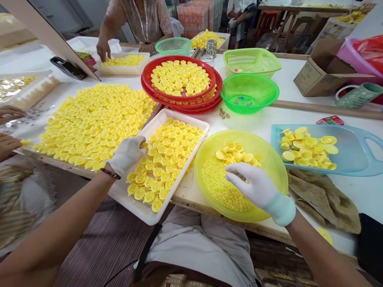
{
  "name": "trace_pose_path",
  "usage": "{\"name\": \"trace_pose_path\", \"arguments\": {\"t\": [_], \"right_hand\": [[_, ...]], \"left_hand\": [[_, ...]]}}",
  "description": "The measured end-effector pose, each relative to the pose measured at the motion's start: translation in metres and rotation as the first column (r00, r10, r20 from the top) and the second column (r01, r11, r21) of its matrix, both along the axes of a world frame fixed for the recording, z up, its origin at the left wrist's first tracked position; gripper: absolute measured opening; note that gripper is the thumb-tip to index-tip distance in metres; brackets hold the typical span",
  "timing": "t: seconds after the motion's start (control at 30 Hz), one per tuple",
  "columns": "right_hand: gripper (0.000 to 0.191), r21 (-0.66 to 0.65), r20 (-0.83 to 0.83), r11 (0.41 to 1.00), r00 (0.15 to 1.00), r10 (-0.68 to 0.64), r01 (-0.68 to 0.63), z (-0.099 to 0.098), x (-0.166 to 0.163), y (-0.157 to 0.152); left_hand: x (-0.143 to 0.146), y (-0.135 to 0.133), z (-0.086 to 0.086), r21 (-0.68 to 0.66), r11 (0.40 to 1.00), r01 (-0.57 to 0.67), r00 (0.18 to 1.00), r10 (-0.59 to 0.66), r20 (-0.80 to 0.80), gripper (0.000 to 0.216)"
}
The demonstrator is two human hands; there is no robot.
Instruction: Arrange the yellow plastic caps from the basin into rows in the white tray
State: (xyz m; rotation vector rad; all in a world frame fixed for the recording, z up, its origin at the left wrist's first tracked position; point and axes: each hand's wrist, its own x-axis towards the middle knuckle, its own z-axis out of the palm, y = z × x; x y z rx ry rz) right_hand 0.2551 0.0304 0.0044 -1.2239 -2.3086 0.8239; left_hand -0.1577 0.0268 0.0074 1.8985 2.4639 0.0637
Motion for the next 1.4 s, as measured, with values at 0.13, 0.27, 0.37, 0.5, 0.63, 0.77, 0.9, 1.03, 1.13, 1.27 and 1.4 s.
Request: {"name": "trace_pose_path", "arguments": {"t": [0.13,0.27,0.37,0.5,0.63,0.77,0.9,1.03,1.13,1.27,1.4], "right_hand": [[0.022,0.085,0.119,0.995,0.992,0.033,-0.043,-0.004,-0.008,0.017],[0.027,0.163,0.477,0.983,0.879,-0.004,-0.085,-0.006,-0.033,0.045],[0.029,0.163,0.642,0.982,0.766,-0.033,-0.094,-0.008,-0.060,0.062],[0.027,0.154,0.769,0.975,0.639,-0.017,-0.160,-0.011,-0.086,0.071],[0.031,0.191,0.796,0.970,0.602,-0.062,-0.152,-0.013,-0.082,0.073],[0.034,0.231,0.780,0.964,0.617,-0.100,-0.135,-0.016,-0.072,0.072],[0.028,0.211,0.750,0.971,0.656,-0.086,-0.114,-0.020,-0.077,0.075],[0.023,0.238,0.717,0.970,0.684,-0.135,-0.057,-0.012,-0.075,0.078],[0.026,0.261,0.652,0.965,0.741,-0.161,-0.020,0.003,-0.058,0.067],[0.025,-0.015,0.305,0.998,0.950,0.065,-0.064,0.016,-0.031,0.037],[0.031,-0.320,0.124,0.933,0.969,0.212,-0.163,0.014,-0.008,0.021]], "left_hand": [[0.000,0.009,-0.006,0.015,0.999,0.039,0.998,-0.039,0.050,0.021],[-0.005,0.005,0.001,0.031,0.998,0.059,0.997,-0.060,0.047,0.028],[0.012,-0.014,0.012,0.142,0.981,0.135,0.986,-0.147,0.073,0.029],[0.075,-0.056,0.024,0.337,0.901,0.274,0.909,-0.357,0.215,0.025],[0.143,-0.084,0.015,0.402,0.846,0.350,0.713,-0.519,0.472,0.024],[0.183,-0.091,0.002,0.412,0.829,0.378,0.609,-0.558,0.564,0.021],[0.202,-0.089,-0.003,0.429,0.804,0.412,0.594,-0.594,0.542,0.013],[0.209,-0.085,-0.003,0.430,0.802,0.413,0.620,-0.594,0.513,0.017],[0.211,-0.079,-0.004,0.426,0.837,0.345,0.703,-0.530,0.473,0.040],[0.214,-0.071,-0.007,0.465,0.833,0.301,0.721,-0.518,0.460,0.057],[0.213,-0.071,-0.014,0.506,0.807,0.303,0.613,-0.572,0.545,0.027]]}}
